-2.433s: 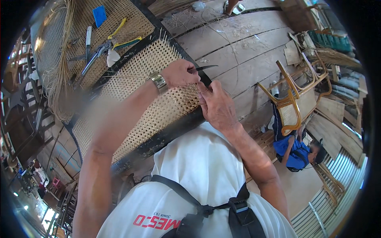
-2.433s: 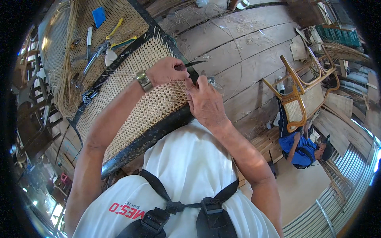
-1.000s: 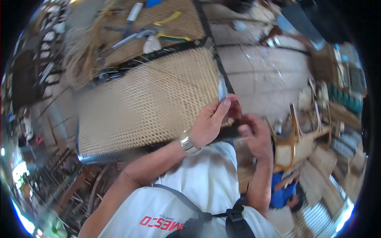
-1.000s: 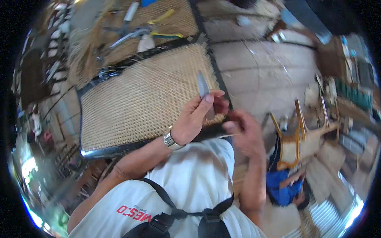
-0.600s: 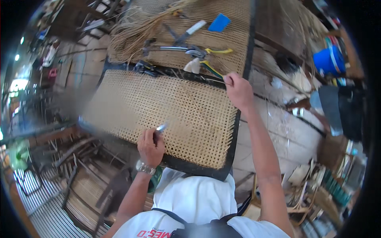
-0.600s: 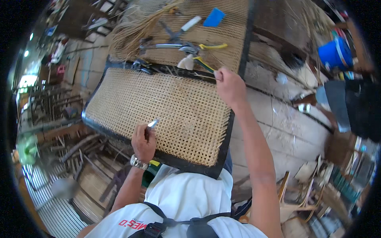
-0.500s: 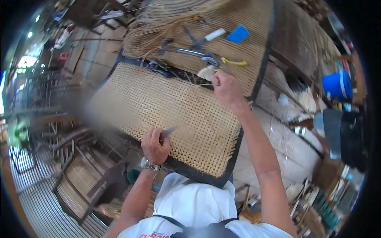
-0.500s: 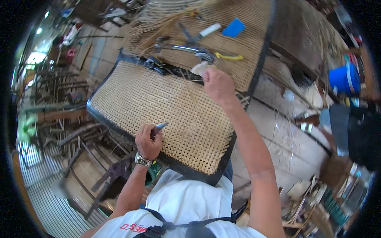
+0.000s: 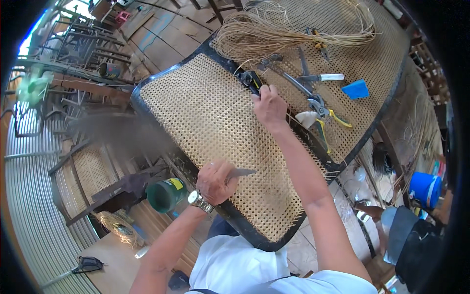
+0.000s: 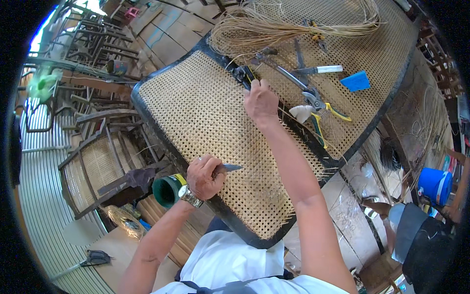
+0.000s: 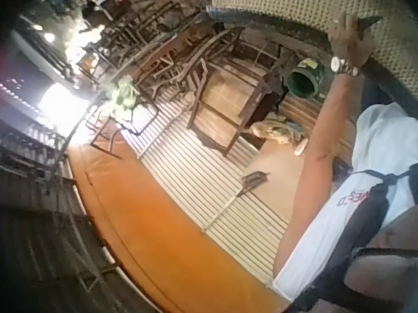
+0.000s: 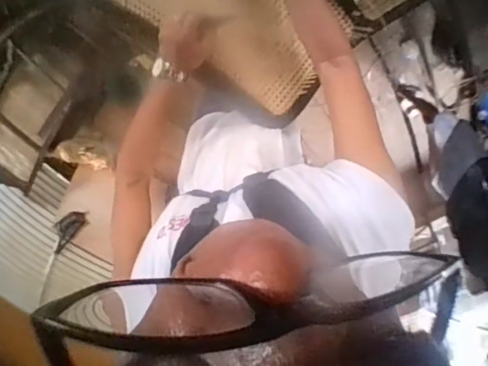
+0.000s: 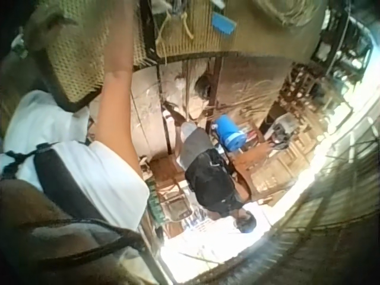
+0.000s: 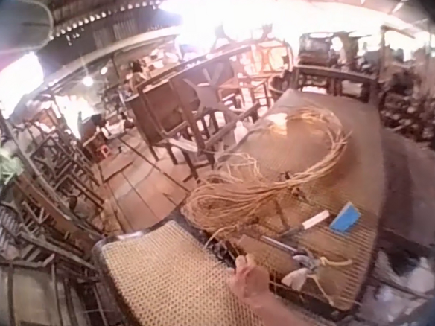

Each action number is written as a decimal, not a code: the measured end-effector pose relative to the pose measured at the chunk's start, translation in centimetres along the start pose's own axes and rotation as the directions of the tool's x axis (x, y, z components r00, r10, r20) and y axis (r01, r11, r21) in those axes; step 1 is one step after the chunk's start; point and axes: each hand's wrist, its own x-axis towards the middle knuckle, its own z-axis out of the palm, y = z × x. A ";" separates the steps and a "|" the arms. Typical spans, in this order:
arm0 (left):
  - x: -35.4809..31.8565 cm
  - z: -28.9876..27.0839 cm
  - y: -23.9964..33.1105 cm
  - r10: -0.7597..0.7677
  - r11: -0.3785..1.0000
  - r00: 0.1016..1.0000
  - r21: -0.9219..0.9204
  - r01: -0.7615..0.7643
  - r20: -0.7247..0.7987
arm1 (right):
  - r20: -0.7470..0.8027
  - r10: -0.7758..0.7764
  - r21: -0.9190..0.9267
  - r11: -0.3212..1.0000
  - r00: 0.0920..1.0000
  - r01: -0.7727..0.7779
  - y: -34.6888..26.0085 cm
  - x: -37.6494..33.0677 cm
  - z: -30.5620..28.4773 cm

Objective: Repairing the rattan seat of a chair by weaving and securing rattan strips using various tools.

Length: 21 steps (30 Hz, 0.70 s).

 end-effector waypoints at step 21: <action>-0.9 -0.6 -0.9 0.012 0.995 1.000 -0.102 -0.010 0.024 | -0.050 0.199 0.554 0.821 0.979 -0.138 13.3 -19.6 -20.5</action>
